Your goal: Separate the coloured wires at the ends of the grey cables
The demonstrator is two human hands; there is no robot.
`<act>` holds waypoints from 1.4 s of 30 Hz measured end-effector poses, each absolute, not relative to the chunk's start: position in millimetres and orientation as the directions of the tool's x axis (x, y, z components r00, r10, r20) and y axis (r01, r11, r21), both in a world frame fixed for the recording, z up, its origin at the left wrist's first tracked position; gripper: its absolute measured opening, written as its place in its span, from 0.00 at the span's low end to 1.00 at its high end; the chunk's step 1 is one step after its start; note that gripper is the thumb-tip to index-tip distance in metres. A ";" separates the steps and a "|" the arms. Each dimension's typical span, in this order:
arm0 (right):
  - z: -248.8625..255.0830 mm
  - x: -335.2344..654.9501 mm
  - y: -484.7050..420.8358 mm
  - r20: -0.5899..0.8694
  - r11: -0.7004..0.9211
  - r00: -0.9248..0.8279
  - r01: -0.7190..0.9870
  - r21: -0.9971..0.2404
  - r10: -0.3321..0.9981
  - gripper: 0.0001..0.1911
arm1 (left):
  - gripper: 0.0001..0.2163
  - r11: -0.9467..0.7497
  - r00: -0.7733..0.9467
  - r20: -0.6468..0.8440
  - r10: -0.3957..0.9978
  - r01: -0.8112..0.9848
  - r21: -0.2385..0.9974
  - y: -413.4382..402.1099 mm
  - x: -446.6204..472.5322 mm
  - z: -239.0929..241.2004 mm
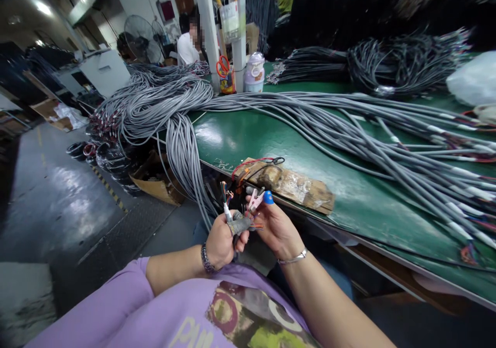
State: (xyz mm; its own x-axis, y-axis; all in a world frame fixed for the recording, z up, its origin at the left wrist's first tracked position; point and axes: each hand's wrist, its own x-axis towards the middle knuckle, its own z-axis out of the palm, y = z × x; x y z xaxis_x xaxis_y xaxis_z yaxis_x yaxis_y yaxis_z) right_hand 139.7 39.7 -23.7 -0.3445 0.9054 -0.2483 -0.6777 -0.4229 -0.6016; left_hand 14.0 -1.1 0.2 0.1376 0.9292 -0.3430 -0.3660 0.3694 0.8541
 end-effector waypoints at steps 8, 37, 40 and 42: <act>-14.9 140.2 38.2 -0.249 -0.396 -0.309 -0.682 -0.615 0.918 0.14 | 0.16 0.301 0.108 -0.281 0.954 -0.358 0.884 -6.9 5.2 -2.0; -15.7 143.5 33.7 -0.284 -0.463 -0.373 -0.593 -0.659 0.883 0.22 | 0.17 0.245 0.088 -0.230 0.969 -0.255 0.935 -1.2 1.5 -7.4; -16.9 152.3 29.8 -0.299 -0.526 -0.495 -0.421 -0.739 0.816 0.22 | 0.17 0.252 0.139 -0.226 0.964 -0.207 0.945 -3.2 -5.6 -15.5; -17.1 157.3 28.5 -0.300 -0.498 -0.506 -0.317 -0.808 0.809 0.19 | 0.18 0.266 0.191 -0.236 0.953 -0.150 0.952 -4.4 -9.8 -18.3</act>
